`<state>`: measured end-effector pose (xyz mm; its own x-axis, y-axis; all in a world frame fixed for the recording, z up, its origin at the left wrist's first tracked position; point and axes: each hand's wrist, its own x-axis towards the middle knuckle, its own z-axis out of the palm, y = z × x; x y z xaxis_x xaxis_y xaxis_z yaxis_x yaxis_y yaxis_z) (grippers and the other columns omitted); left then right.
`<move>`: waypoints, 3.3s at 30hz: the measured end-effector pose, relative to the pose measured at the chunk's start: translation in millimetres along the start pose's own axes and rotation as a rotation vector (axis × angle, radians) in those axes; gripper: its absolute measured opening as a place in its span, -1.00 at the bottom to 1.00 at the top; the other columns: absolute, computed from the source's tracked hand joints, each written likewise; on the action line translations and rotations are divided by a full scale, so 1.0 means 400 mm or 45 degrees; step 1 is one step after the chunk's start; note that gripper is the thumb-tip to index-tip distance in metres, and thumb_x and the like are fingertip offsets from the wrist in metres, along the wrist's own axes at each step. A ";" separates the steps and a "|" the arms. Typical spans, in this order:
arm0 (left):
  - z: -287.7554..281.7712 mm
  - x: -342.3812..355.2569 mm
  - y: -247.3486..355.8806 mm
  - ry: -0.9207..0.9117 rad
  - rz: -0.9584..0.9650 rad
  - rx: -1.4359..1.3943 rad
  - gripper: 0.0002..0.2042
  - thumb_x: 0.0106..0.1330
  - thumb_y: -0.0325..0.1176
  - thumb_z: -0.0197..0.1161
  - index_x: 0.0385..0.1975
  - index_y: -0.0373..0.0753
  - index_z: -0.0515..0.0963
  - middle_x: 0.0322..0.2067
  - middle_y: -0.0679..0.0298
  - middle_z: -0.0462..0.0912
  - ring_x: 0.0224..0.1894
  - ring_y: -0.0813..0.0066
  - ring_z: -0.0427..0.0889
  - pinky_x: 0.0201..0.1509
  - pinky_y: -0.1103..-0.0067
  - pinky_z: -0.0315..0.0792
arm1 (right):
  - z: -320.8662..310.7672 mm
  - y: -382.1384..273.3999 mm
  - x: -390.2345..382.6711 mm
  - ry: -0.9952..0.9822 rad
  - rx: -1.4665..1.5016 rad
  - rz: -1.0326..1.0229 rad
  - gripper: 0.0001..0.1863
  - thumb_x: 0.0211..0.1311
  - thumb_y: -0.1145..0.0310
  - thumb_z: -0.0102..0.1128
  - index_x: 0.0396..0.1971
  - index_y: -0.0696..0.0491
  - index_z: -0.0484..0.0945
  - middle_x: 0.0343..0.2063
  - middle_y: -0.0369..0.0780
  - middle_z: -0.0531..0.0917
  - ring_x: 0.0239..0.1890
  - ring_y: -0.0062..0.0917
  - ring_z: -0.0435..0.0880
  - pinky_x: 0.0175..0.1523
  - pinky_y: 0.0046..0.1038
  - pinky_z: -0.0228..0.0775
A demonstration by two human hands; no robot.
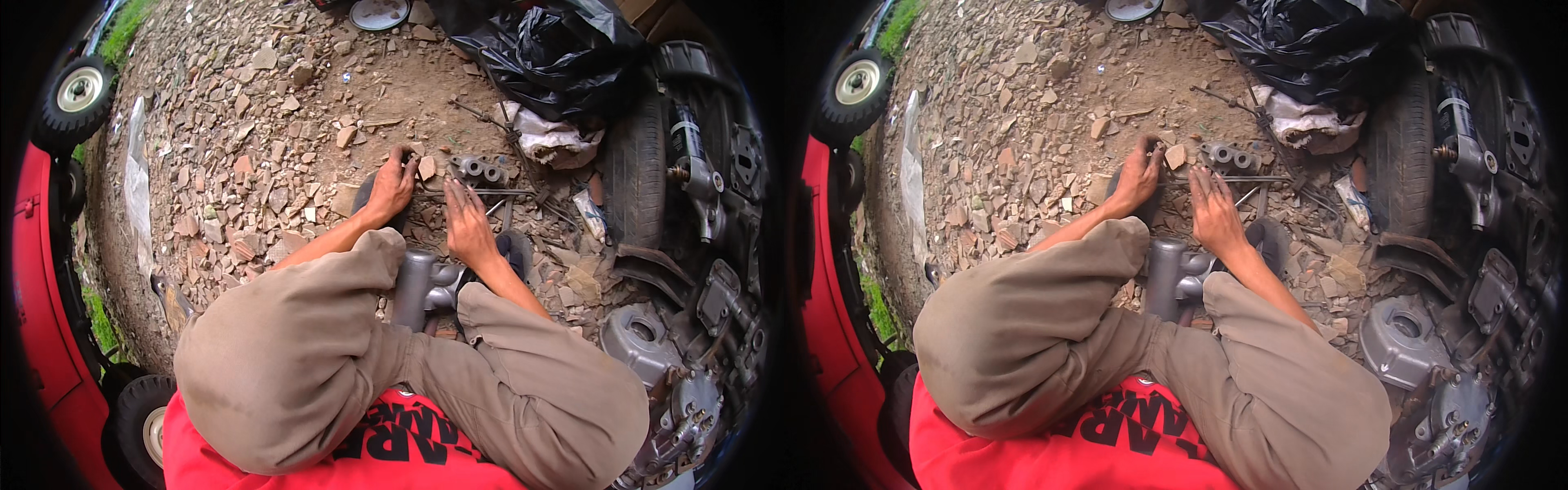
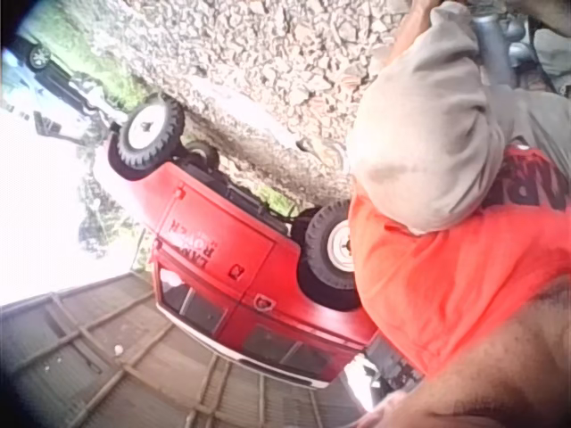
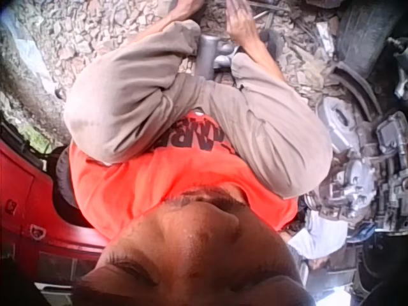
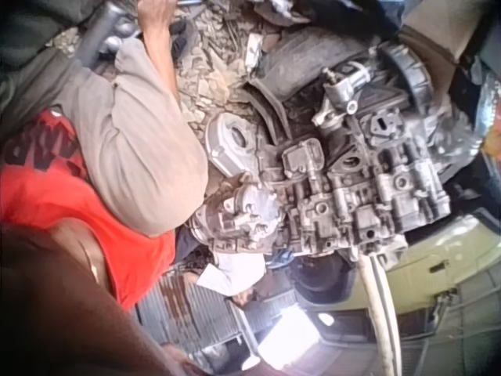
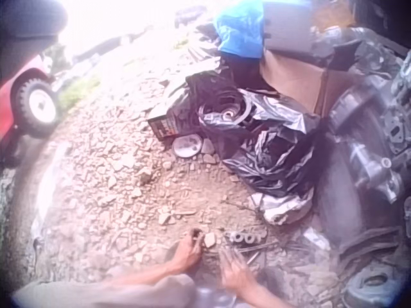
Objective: The person sits on the ground and manipulates a bent metal rod, attempting to straighten it by hand. They also handle a small cylindrical metal part and a long thin metal rod, moving them around and inspecting them.
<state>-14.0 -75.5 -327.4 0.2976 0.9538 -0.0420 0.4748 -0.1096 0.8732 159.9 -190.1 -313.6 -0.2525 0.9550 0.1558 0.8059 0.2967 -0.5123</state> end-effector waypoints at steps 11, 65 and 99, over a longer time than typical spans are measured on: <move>0.008 -0.026 0.002 0.015 0.071 -0.077 -0.79 0.44 -0.41 0.03 -0.05 -0.36 0.27 -0.44 -0.10 0.51 -0.37 -0.08 0.55 -0.26 0.26 0.41 | 0.023 -0.043 0.022 -0.364 -0.277 -0.035 -0.05 0.23 0.13 0.14 0.37 0.40 -0.14 0.38 0.05 0.16 0.46 -0.26 0.10 0.45 0.20 -0.40; -0.005 -0.017 0.003 0.004 -0.029 -0.077 -0.77 0.42 -0.34 0.09 -0.11 -0.39 0.35 -0.41 -0.12 0.58 -0.34 -0.07 0.60 -0.26 0.29 0.44 | -0.012 -0.042 0.123 -0.432 -0.202 0.019 -0.13 0.19 -0.16 0.18 0.12 0.41 0.32 0.08 0.20 0.49 0.36 0.02 0.23 0.37 0.34 -0.35; -0.008 -0.015 -0.011 0.048 0.019 -0.069 -0.76 0.41 -0.33 0.10 -0.10 -0.37 0.36 -0.38 -0.11 0.58 -0.34 0.01 0.61 -0.23 0.30 0.44 | -0.064 0.060 0.113 -0.042 0.653 0.242 -0.56 0.18 0.56 0.17 0.09 0.19 0.40 -0.29 -0.05 0.71 -0.18 -0.13 0.70 -0.05 -0.27 0.50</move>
<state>-20.4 -80.1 -329.4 0.2727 0.9620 -0.0113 0.4244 -0.1097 0.8988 181.4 -139.6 -297.2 -0.1511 0.9885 -0.0017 0.4768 0.0714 -0.8761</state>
